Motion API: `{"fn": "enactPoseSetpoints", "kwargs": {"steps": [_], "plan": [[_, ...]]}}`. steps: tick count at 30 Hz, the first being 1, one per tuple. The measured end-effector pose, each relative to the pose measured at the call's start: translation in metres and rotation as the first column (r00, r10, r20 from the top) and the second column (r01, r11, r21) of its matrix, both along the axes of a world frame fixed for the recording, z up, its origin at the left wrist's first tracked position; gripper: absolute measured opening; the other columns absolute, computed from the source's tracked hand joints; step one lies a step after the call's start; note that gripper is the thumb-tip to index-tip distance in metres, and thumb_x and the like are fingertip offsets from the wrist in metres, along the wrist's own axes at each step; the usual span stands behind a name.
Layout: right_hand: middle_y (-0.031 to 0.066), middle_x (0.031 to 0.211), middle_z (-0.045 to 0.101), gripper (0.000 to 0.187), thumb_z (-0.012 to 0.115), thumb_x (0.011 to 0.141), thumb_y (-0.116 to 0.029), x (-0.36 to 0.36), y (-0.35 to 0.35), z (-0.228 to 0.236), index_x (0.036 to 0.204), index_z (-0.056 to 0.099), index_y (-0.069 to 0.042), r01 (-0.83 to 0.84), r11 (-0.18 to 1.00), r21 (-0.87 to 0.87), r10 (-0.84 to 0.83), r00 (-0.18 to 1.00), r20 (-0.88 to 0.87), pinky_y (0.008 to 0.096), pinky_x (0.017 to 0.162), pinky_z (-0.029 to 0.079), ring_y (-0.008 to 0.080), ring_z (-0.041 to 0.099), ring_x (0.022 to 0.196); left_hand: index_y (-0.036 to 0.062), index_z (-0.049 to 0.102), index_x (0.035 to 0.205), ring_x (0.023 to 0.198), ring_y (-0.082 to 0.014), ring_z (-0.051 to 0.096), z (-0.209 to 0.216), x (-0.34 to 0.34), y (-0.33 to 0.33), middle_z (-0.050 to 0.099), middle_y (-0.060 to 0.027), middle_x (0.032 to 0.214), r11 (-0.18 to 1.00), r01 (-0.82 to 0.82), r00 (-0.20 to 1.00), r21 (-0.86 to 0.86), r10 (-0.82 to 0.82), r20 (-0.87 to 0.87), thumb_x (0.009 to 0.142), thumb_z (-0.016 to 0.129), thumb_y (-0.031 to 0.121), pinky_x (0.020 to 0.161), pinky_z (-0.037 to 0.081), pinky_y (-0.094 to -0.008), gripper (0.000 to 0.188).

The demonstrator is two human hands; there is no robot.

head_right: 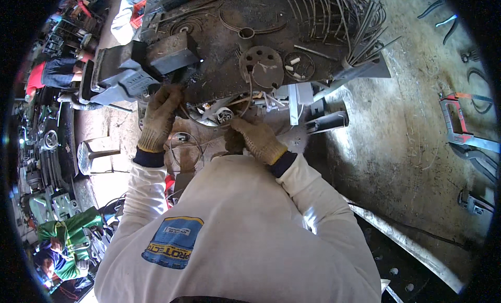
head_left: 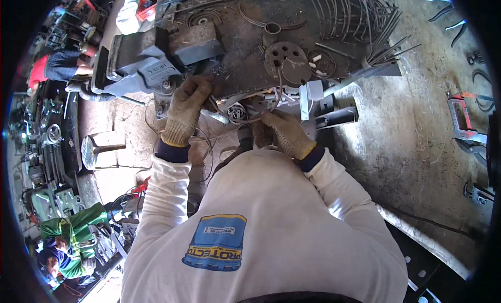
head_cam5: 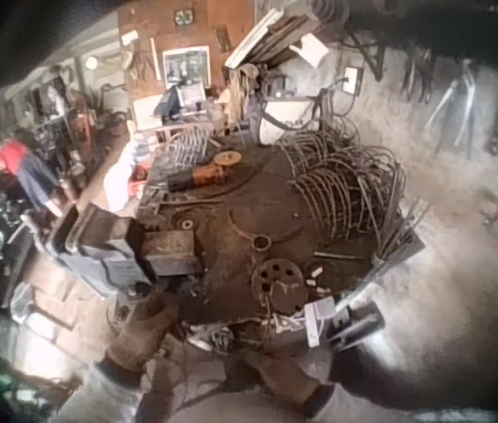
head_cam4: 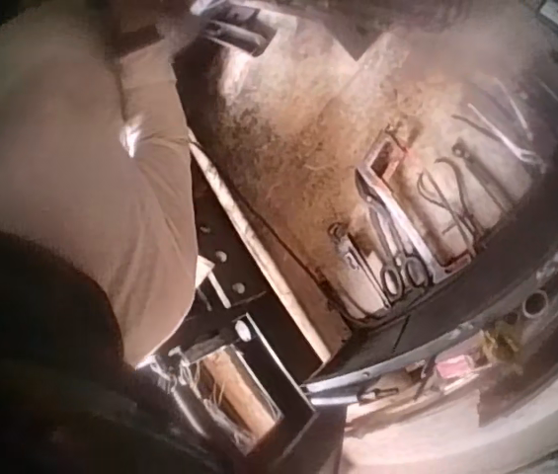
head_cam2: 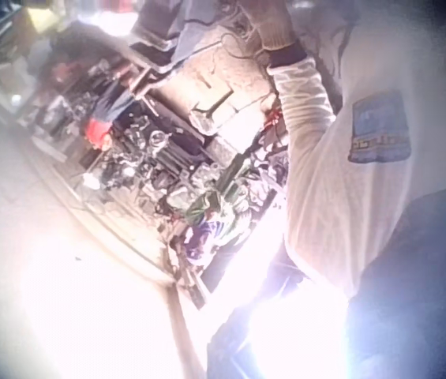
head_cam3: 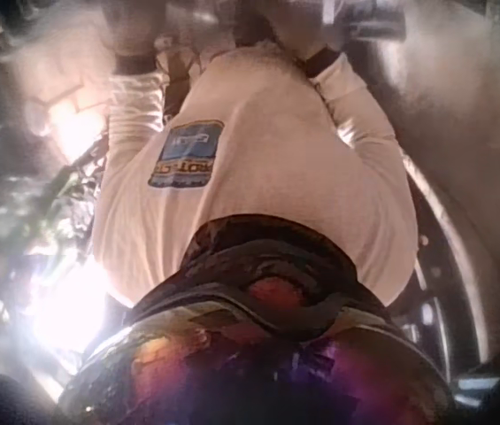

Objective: The person bends a metal wire by hand to match the curve of a metal template on a workbench and then picks up a wire-mesh frame.

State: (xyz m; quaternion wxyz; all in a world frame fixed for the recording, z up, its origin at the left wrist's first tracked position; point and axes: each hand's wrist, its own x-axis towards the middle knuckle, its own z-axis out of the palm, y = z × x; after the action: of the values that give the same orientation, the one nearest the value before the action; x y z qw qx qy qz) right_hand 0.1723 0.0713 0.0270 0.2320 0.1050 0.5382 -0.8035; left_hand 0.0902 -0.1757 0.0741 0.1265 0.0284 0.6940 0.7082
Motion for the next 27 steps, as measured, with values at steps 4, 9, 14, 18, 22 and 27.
{"fn": "enactPoseSetpoints", "kwargs": {"steps": [4,9,14,18,22,27], "plan": [[0.0091,0.09,0.068,0.028,0.055,0.097,-0.026,-0.002,-0.004,-0.021,0.108,0.065,-0.002,-0.071,0.996,0.054,0.078,0.987,-0.139,0.0311,0.07,0.056,0.0169,0.067,0.075,0.0047,0.063,0.111,0.081,-0.0088,0.061,-0.017,-0.024,-0.003,0.068,-0.0031,0.096,0.99,0.07,0.997,-0.121,-0.065,0.042,0.099,0.058,0.025,0.073,0.05,-0.0232,0.024],[0.0094,0.087,0.067,0.03,0.056,0.097,-0.028,-0.013,-0.013,-0.013,0.105,0.065,-0.001,0.057,0.992,-0.115,-0.051,0.997,0.053,0.031,0.063,0.054,0.0178,0.065,0.07,0.0041,0.063,0.108,0.079,-0.0093,0.064,-0.018,-0.038,0.001,0.07,-0.0046,0.094,0.99,0.071,0.997,-0.119,-0.066,0.044,0.099,0.058,0.025,0.07,0.052,-0.0242,0.023],[0.0071,0.077,0.064,0.03,0.057,0.096,-0.029,-0.015,-0.011,-0.012,0.096,0.067,-0.001,0.18,0.956,0.231,-0.111,0.952,-0.285,0.0295,0.057,0.051,0.017,0.062,0.063,0.0025,0.063,0.106,0.075,-0.011,0.064,-0.016,-0.039,-0.001,0.07,-0.0057,0.09,0.97,0.162,0.982,-0.18,-0.139,0.13,0.099,0.058,0.023,0.067,0.053,-0.0257,0.022],[0.006,0.072,0.063,0.03,0.058,0.095,-0.03,-0.016,-0.012,-0.019,0.092,0.067,-0.002,0.285,0.933,0.221,-0.217,0.933,-0.287,0.0287,0.054,0.048,0.0161,0.059,0.057,0.002,0.062,0.104,0.07,-0.0118,0.064,-0.006,-0.026,0.002,0.069,-0.0055,0.086,0.921,0.174,0.976,-0.347,-0.114,0.187,0.099,0.058,0.02,0.062,0.052,-0.0256,0.02],[0.0052,0.066,0.06,0.029,0.058,0.094,-0.03,-0.02,-0.01,0.0,0.086,0.065,-0.003,0.238,0.953,0.187,-0.241,0.97,-0.007,0.0294,0.05,0.045,0.0158,0.056,0.053,0.0004,0.061,0.099,0.066,-0.0119,0.064,-0.01,-0.007,0.002,0.069,-0.0069,0.083,0.971,0.065,0.995,-0.23,-0.047,0.083,0.098,0.058,0.017,0.058,0.052,-0.025,0.017],[0.0056,0.062,0.057,0.028,0.058,0.094,-0.028,-0.022,-0.001,-0.009,0.082,0.063,-0.003,0.19,0.977,0.095,-0.196,0.978,0.064,0.0301,0.049,0.045,0.0171,0.054,0.051,-0.0002,0.059,0.093,0.067,-0.013,0.066,-0.017,0.001,0.004,0.07,-0.0103,0.086,0.973,0.008,0.997,-0.232,0.01,0.075,0.097,0.057,0.013,0.06,0.054,-0.0258,0.013]]}}
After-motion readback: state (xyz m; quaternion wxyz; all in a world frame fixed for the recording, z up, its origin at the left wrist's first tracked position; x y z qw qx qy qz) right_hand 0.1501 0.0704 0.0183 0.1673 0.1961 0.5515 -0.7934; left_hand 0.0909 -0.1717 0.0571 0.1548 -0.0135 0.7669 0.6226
